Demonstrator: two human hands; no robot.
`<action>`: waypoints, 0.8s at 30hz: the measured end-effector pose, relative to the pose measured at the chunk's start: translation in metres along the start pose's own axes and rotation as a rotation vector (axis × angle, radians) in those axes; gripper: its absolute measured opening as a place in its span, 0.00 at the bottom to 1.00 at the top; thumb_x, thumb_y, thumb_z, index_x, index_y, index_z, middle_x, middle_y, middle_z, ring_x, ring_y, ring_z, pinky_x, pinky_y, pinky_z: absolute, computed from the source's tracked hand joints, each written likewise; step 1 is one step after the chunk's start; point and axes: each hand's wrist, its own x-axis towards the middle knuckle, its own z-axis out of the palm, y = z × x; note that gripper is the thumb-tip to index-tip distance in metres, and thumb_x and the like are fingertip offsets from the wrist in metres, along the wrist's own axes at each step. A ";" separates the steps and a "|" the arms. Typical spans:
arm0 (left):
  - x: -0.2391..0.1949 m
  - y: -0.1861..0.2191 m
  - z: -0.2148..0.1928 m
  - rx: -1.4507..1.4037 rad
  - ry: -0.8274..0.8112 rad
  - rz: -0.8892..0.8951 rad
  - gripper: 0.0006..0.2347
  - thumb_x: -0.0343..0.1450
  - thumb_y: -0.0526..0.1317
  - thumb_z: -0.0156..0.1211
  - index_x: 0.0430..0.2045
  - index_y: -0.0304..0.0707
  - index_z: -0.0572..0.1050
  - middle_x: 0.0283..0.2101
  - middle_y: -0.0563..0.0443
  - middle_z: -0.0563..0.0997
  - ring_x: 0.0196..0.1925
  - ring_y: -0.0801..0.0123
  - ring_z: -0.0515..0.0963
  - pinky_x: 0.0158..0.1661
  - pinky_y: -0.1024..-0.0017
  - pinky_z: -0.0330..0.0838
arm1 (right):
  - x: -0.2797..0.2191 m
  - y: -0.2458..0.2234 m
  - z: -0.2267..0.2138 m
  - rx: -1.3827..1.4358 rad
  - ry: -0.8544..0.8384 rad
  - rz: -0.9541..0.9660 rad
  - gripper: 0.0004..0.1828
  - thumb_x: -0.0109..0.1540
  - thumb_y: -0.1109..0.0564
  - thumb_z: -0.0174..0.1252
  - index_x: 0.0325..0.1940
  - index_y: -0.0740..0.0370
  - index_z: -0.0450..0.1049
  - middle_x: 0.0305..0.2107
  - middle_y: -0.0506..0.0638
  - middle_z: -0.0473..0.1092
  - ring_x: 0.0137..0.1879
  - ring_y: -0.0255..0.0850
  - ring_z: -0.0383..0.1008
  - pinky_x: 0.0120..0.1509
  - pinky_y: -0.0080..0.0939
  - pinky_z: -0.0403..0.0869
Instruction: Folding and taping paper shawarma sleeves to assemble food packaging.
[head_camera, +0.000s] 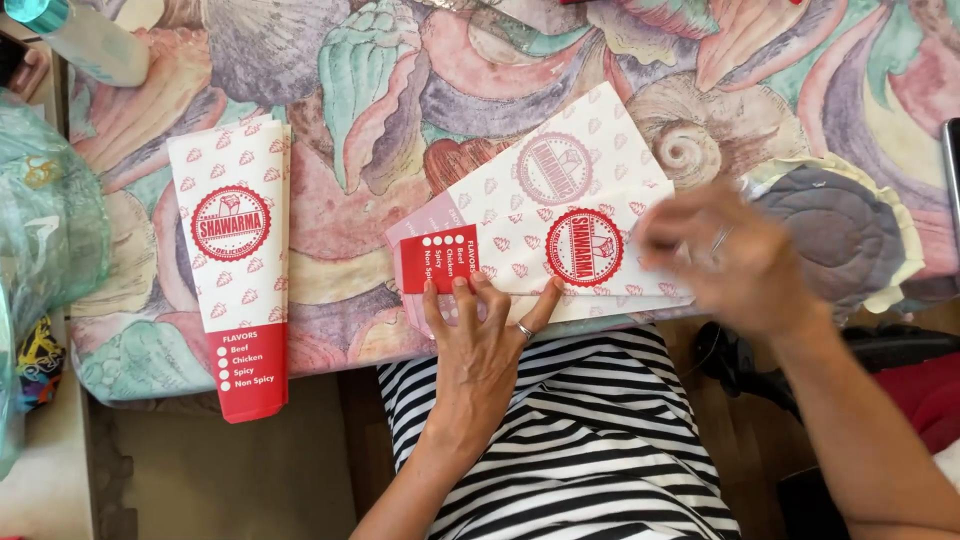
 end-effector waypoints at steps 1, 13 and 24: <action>0.002 0.000 -0.003 0.002 -0.005 0.000 0.43 0.63 0.30 0.58 0.73 0.73 0.48 0.56 0.35 0.65 0.58 0.38 0.67 0.61 0.33 0.61 | -0.013 0.001 0.008 0.005 0.000 0.001 0.09 0.61 0.66 0.67 0.44 0.73 0.77 0.42 0.61 0.74 0.49 0.51 0.76 0.54 0.42 0.80; 0.040 -0.022 -0.032 0.135 -0.119 0.222 0.31 0.69 0.40 0.58 0.71 0.64 0.60 0.35 0.43 0.79 0.44 0.53 0.79 0.66 0.36 0.51 | -0.082 0.041 -0.014 -0.247 0.128 0.239 0.19 0.59 0.69 0.76 0.52 0.75 0.79 0.50 0.66 0.75 0.56 0.55 0.74 0.67 0.51 0.73; 0.059 -0.047 -0.004 -0.024 0.259 0.421 0.25 0.73 0.32 0.53 0.68 0.48 0.63 0.22 0.57 0.73 0.19 0.70 0.69 0.35 0.65 0.66 | -0.095 0.044 -0.001 -0.267 0.183 0.308 0.16 0.70 0.75 0.69 0.62 0.85 0.78 0.56 0.74 0.72 0.64 0.61 0.72 0.76 0.55 0.72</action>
